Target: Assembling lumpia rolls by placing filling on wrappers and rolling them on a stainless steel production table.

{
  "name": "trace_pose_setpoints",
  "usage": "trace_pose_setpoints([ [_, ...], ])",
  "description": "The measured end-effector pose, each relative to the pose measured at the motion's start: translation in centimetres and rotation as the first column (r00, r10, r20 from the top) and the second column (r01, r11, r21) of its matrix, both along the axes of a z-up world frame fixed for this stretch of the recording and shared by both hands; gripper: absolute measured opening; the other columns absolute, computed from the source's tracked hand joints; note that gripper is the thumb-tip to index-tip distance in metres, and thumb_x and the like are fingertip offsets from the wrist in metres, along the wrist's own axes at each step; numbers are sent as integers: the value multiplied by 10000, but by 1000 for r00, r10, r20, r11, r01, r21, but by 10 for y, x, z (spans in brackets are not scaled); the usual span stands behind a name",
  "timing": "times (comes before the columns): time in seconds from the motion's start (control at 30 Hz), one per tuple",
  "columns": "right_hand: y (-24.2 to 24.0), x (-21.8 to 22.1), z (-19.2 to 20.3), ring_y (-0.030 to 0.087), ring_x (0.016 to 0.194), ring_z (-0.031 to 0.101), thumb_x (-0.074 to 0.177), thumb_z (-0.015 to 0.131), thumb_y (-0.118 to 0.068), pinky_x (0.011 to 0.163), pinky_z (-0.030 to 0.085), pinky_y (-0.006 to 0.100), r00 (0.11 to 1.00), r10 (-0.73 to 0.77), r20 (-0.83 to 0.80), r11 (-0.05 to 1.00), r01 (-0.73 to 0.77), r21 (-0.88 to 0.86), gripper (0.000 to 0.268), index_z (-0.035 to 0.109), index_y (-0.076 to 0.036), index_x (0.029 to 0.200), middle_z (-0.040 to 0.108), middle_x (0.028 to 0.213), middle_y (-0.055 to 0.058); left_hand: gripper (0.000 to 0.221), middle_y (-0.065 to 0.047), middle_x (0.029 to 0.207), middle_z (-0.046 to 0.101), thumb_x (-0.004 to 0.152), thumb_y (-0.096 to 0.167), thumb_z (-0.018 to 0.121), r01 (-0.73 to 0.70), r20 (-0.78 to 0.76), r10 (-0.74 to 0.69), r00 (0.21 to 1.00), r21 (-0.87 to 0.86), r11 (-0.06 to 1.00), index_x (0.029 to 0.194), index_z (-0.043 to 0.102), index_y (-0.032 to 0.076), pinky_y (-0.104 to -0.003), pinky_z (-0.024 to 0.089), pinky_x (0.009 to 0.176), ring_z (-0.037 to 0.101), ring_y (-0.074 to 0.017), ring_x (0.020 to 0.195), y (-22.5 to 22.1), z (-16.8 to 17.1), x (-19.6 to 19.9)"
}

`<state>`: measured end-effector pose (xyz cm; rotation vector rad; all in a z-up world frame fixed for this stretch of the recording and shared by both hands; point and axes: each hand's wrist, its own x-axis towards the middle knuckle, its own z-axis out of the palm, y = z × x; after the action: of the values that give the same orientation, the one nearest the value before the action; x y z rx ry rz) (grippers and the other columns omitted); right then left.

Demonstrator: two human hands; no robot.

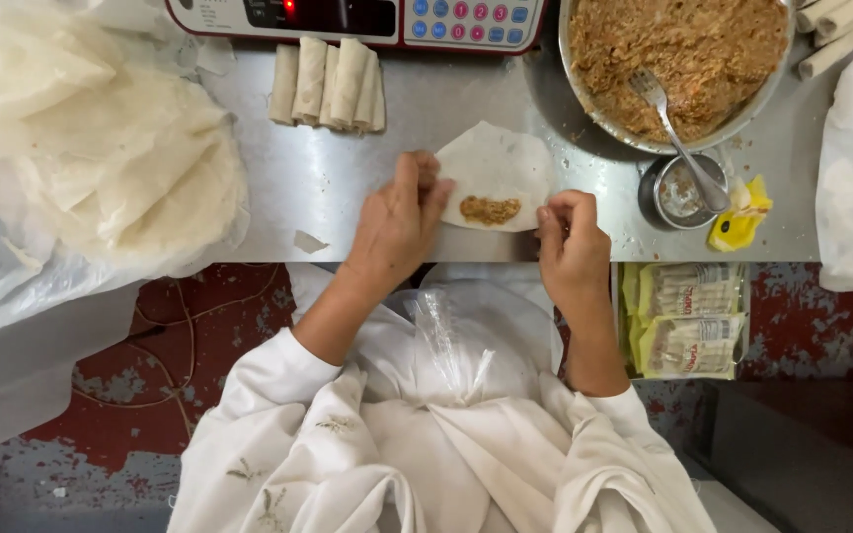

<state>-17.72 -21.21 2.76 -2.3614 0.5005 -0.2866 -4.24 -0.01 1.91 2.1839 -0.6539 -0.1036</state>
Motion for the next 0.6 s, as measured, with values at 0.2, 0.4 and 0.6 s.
trace_pose_setpoints([
  [0.2,0,-14,-17,217,629,667,998,708,113,558,608,319,945,-177,276,857,10,515,587,421,-37,1488,667,1132,228,781,-196,1269,693,936,33,820,-192,-521,-21,853,-351,916,1575,376,104,-414,635,907,721,-288,1085,9,8,-12],
  [0.4,27,-16,-4,162,1004,692,896,864,27,761,615,234,951,-219,221,812,52,582,891,330,-63,1604,668,1307,173,653,-47,1244,789,871,47,886,-254,-426,66,902,-403,879,1433,568,144,-246,624,744,696,-138,918,-7,-11,-41],
  [0.6,38,17,20,307,980,791,1130,570,-101,797,632,421,992,99,79,975,-113,190,569,338,-35,1645,755,1336,198,415,-163,1213,788,924,265,862,111,-21,-126,992,-346,931,1275,748,74,-304,671,716,787,-261,930,-30,-12,-48],
])
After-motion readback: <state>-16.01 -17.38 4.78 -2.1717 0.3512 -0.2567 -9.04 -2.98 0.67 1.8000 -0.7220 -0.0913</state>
